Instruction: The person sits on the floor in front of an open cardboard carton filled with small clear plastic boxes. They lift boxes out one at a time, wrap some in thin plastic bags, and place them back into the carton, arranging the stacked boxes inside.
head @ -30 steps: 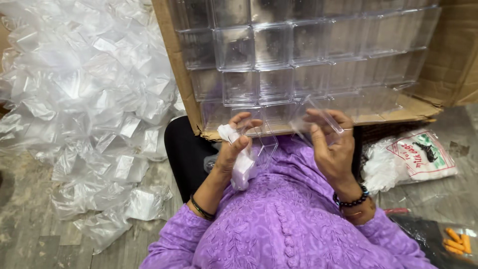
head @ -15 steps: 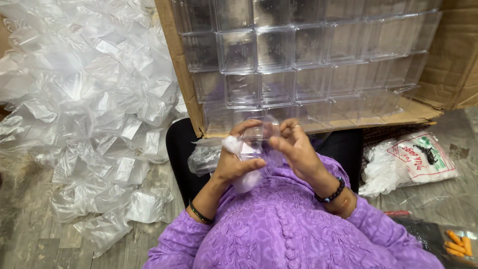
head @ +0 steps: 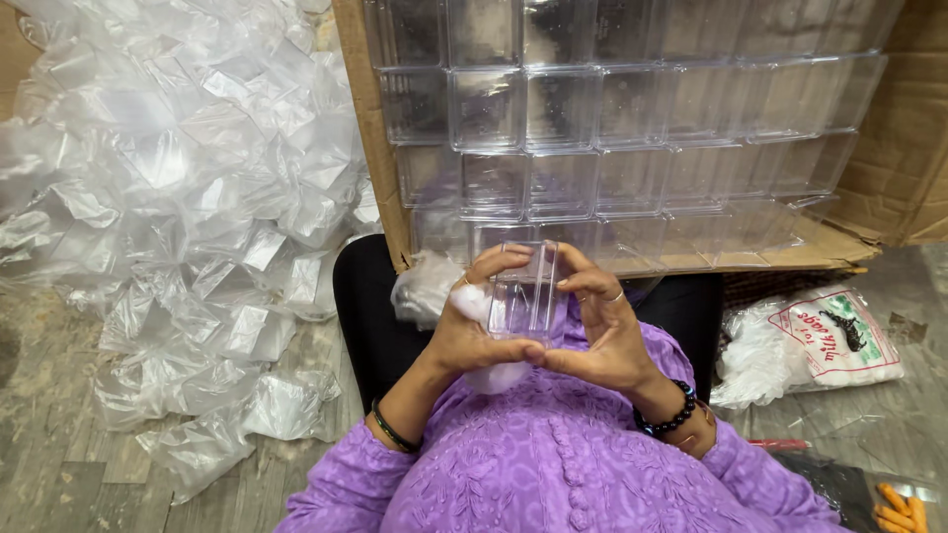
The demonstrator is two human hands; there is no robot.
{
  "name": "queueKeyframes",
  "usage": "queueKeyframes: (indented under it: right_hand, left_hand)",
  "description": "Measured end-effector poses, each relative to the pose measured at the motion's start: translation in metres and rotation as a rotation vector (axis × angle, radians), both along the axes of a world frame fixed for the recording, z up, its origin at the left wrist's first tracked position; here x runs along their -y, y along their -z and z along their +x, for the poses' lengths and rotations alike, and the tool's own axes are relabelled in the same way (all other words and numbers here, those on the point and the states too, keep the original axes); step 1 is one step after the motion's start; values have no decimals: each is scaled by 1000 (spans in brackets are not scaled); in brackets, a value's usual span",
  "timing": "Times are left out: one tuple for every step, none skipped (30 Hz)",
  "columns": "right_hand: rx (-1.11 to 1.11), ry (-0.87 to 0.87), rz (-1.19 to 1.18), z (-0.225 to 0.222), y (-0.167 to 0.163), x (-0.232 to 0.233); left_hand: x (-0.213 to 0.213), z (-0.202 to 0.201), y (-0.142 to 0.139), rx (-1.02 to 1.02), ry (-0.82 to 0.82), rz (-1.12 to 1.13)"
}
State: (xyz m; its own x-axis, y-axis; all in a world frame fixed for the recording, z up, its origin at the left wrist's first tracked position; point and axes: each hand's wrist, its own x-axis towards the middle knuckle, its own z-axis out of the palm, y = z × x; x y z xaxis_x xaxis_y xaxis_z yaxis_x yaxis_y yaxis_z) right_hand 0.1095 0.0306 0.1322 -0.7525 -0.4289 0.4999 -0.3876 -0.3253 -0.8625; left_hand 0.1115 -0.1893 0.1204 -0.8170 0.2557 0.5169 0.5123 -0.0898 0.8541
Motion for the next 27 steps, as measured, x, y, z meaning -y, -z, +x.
queueKeyframes:
  right_hand:
    - [-4,-2,-4,0,-1,0]
    - [-10,-4,-8,0,-1,1]
    - [-20,-6,-12,0,-2,2]
    - [-12,15,-10,1,-2,4]
    - [-4,37,-8,1,-2,5]
    - [8,58,-7,1,-1,6]
    - [8,70,4,1,-1,7]
    - [11,83,14,1,0,6]
    - [11,95,23,1,1,7]
    - [12,82,16,1,2,6]
    - [13,70,8,2,4,6]
    - [13,58,2,2,5,6]
    - [30,56,-11,2,6,6]
    - [47,56,-23,2,7,7]
    - [65,56,-34,2,7,8]
    - [67,94,11,1,6,9]
    - [70,131,58,-1,3,10]
    - [72,169,104,-4,0,10]
    - [107,107,151,-7,-4,9]
    - [143,45,197,-12,-10,5]
    - [180,-18,242,-18,-15,2]
    - [34,-7,380,-22,-20,-3]
    - [-114,0,518,-27,-25,-10]
    - [-262,5,653,-30,-26,-15]
    - [-228,-17,645,-34,-26,-19]
    - [-195,-39,638,-36,-23,-22]
    - [-161,-60,631,-38,-19,-24]
  left_hand:
    - [-1,0,0,-7,2,11]
    - [-2,0,0,-16,5,22]
    - [-4,-1,0,-29,8,32]
    - [-5,-2,1,23,20,55]
    - [-7,-3,2,75,32,77]
    - [-7,-4,3,131,43,98]
    - [-6,-5,4,145,48,86]
    - [-5,-6,5,162,53,73]
    - [-3,-7,6,176,57,60]
    - [-2,-7,7,198,61,62]
    - [-2,-7,8,219,66,64]
    - [-2,-7,9,240,71,67]
    - [-3,-7,9,231,56,64]
    - [-6,-8,9,221,42,61]
    - [-9,-9,9,213,28,59]
    - [-12,-10,8,220,37,102]
    - [-15,-12,7,227,46,146]
    - [-16,-14,6,234,54,190]
    - [-16,-16,4,368,73,280]
    - [-15,-17,3,503,90,369]
    - [-14,-18,2,639,106,457]
    - [-12,-17,2,768,156,508]
    - [-9,-16,2,897,204,561]
    - [-7,-15,3,1027,252,617]
    - [-7,-15,5,1060,272,604]
    - [-7,-14,7,1093,293,592]
    - [-7,-14,9,1126,315,579]
